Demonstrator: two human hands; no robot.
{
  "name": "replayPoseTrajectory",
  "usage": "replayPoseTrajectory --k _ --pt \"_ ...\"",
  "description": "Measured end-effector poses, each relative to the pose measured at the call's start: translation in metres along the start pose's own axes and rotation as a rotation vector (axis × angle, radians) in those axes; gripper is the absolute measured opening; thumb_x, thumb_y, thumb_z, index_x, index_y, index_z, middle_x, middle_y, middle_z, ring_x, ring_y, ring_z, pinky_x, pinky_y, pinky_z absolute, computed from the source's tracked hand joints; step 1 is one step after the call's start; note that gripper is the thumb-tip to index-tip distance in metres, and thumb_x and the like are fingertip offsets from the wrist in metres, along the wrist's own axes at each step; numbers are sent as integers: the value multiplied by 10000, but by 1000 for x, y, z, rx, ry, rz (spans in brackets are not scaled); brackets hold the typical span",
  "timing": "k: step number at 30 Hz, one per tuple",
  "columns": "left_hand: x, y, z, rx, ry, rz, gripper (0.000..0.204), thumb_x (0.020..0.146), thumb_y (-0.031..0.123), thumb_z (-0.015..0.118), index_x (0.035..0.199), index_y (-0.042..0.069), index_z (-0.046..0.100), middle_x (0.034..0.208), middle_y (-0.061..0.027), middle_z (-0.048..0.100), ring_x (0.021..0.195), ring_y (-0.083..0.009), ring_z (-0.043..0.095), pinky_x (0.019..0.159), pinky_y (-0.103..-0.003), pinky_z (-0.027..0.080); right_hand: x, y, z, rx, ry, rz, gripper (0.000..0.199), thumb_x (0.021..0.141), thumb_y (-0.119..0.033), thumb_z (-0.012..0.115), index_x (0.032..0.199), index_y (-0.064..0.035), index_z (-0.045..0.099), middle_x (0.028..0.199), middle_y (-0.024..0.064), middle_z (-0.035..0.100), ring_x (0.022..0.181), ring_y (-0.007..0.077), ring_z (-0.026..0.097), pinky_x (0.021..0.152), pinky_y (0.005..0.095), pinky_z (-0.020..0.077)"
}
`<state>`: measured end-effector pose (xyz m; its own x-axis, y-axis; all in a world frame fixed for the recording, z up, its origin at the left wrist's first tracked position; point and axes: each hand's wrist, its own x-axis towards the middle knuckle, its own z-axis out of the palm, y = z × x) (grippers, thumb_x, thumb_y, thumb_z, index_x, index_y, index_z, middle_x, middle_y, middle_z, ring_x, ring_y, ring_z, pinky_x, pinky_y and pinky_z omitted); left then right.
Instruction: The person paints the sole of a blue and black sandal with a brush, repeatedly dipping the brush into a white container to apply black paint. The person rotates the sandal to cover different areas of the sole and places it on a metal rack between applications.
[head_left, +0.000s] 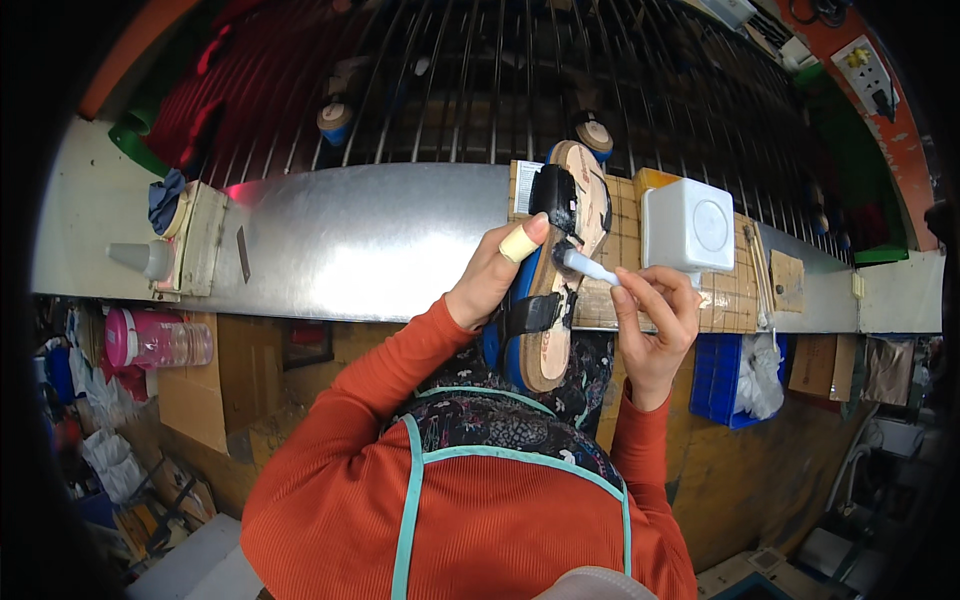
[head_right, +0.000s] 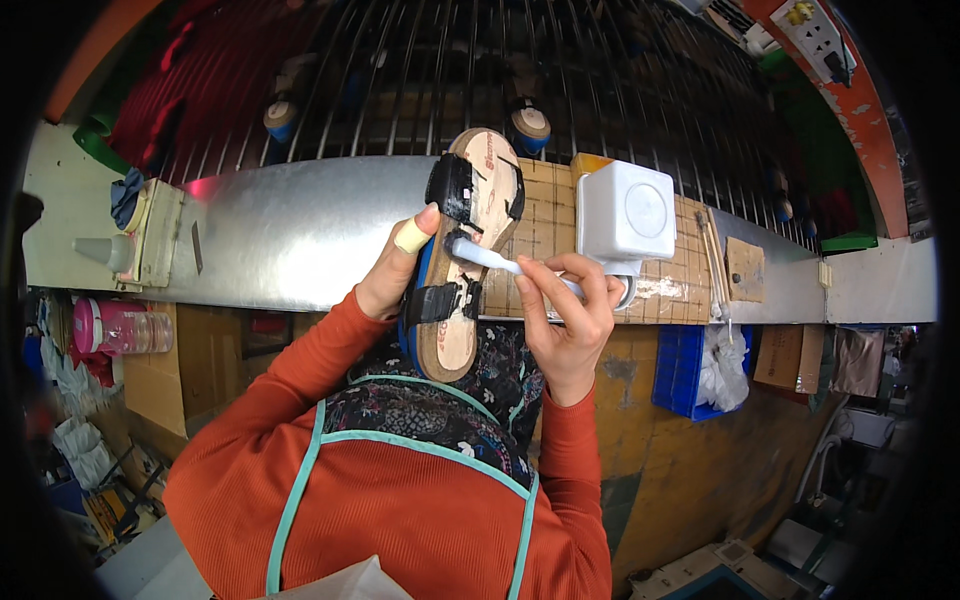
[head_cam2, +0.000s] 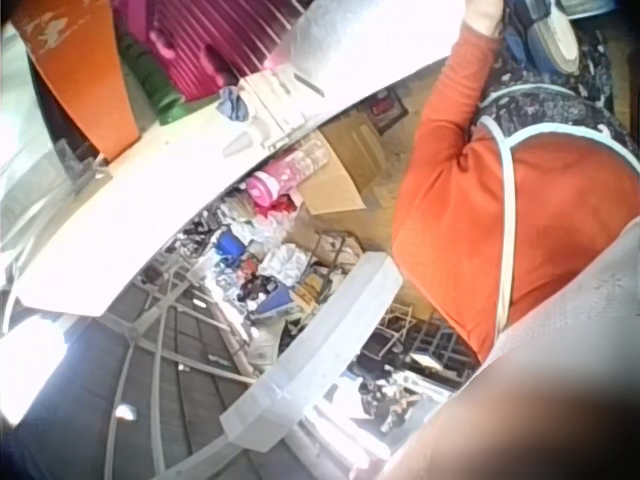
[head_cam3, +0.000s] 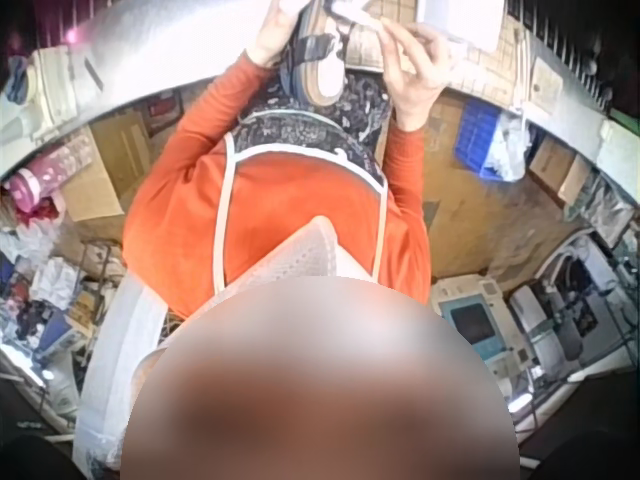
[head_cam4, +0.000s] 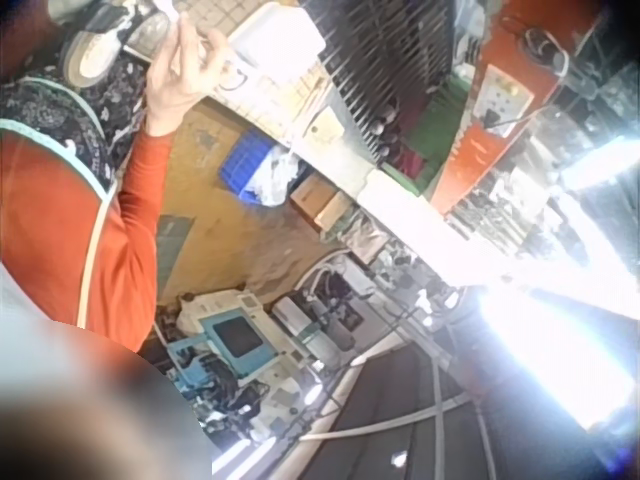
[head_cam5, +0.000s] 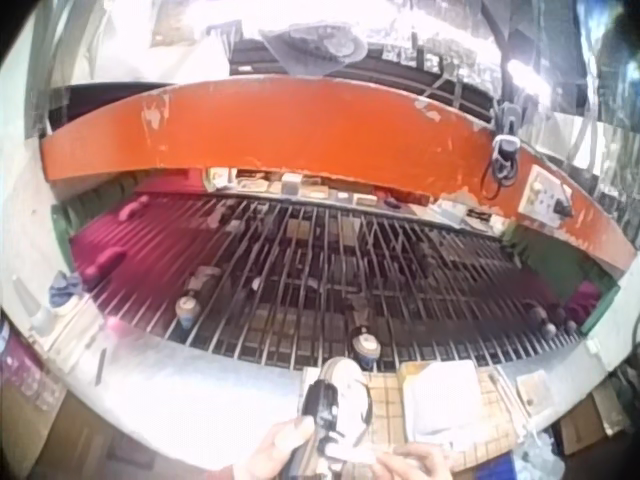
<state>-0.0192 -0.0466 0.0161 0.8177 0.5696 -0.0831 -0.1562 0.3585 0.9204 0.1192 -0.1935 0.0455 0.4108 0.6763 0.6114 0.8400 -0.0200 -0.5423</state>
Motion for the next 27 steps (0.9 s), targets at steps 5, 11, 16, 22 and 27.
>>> replayPoseTrajectory --k 5,11,16,22,27 --pt "2 4 1 23 38 -10 668 935 623 429 1082 0 622 909 -66 652 768 -112 626 665 -249 509 0 0 -4 -13 -35 -42 202 751 -95 763 952 -115 755 870 18 629 759 148 527 740 309 307" --pt "4 10 2 6 46 4 682 926 632 438 1083 -4 626 871 -56 647 732 -103 613 635 -235 492 1 -3 -10 -19 -78 -63 201 747 -102 767 947 -117 757 863 17 628 749 149 524 737 311 306" --pt "6 17 1 -18 29 20 624 929 591 467 1050 -2 621 848 -54 642 730 -98 611 644 -226 493 -1 -4 -12 14 -90 -54 200 739 -99 770 937 -116 757 862 17 624 747 149 524 736 311 307" --pt "8 22 1 -79 36 46 611 928 578 481 1044 -7 618 850 -62 644 734 -104 618 661 -229 503 -6 -7 -9 61 -80 -55 213 714 -84 778 923 -114 754 863 19 621 748 150 529 736 313 307" --pt "13 20 2 -157 60 66 644 913 602 493 1056 -14 614 857 -68 648 741 -110 628 668 -230 514 -9 -12 -10 46 -67 -110 224 704 -78 783 922 -122 754 867 18 625 741 145 532 735 310 302"
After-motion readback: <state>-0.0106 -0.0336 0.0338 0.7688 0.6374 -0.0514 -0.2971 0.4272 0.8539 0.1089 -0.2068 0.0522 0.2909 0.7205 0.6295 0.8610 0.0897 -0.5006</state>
